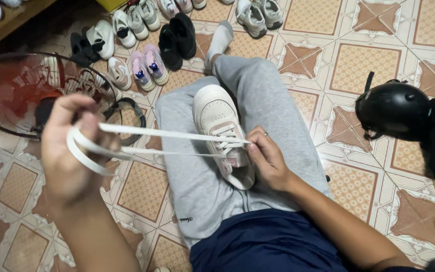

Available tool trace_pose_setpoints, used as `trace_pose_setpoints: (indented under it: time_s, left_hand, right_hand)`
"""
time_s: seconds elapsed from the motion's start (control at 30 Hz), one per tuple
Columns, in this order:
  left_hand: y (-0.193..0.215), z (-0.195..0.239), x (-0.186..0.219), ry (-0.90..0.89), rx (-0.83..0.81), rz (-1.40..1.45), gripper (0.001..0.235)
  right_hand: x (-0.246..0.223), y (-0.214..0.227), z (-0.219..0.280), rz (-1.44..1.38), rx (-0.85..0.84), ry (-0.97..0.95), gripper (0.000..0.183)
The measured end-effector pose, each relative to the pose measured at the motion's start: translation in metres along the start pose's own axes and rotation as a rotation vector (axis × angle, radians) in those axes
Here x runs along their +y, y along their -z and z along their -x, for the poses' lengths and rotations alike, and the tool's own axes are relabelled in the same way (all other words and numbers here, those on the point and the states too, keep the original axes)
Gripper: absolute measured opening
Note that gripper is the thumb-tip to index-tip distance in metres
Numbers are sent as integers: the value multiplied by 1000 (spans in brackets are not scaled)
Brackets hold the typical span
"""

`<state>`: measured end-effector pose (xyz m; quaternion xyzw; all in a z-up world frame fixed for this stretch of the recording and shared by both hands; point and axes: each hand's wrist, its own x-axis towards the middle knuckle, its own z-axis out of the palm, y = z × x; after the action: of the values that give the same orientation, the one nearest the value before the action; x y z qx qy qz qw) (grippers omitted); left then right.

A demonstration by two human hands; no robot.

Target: Threading laces through the eyelets of a sneaker and tying them while sitting on the floor.

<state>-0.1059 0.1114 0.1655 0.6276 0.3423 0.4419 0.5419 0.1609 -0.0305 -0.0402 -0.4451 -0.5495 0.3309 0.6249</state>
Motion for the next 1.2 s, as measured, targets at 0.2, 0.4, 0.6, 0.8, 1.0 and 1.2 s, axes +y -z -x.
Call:
trace_pose_setpoints:
  time_s: [0.2,0.4,0.6,0.8,1.0,1.2]
  left_hand:
    - [46,-54,-48,188,211,220,14]
    - [96,-86,-197,220,721,-415,67]
    - [-20,-55,-205,131,439,-766,95]
    - [-99,-5,-188,168,199,-803,58]
    - [-138,56,-166,-92,38,-621,31]
    - [-121,43,-176,-81,-246,-678,20]
  right_hand:
    - [-19,21,6,-99,-94,46,18]
    - [-39,48,7,-129,-16,167,26]
    - [-65,78,11,-365,152,185,26]
    - [-86,114,21,-589,281,132,18]
    - [-82,147,34,-567,443,175,12]
    - [-77,160,44,-509,449,142,14]
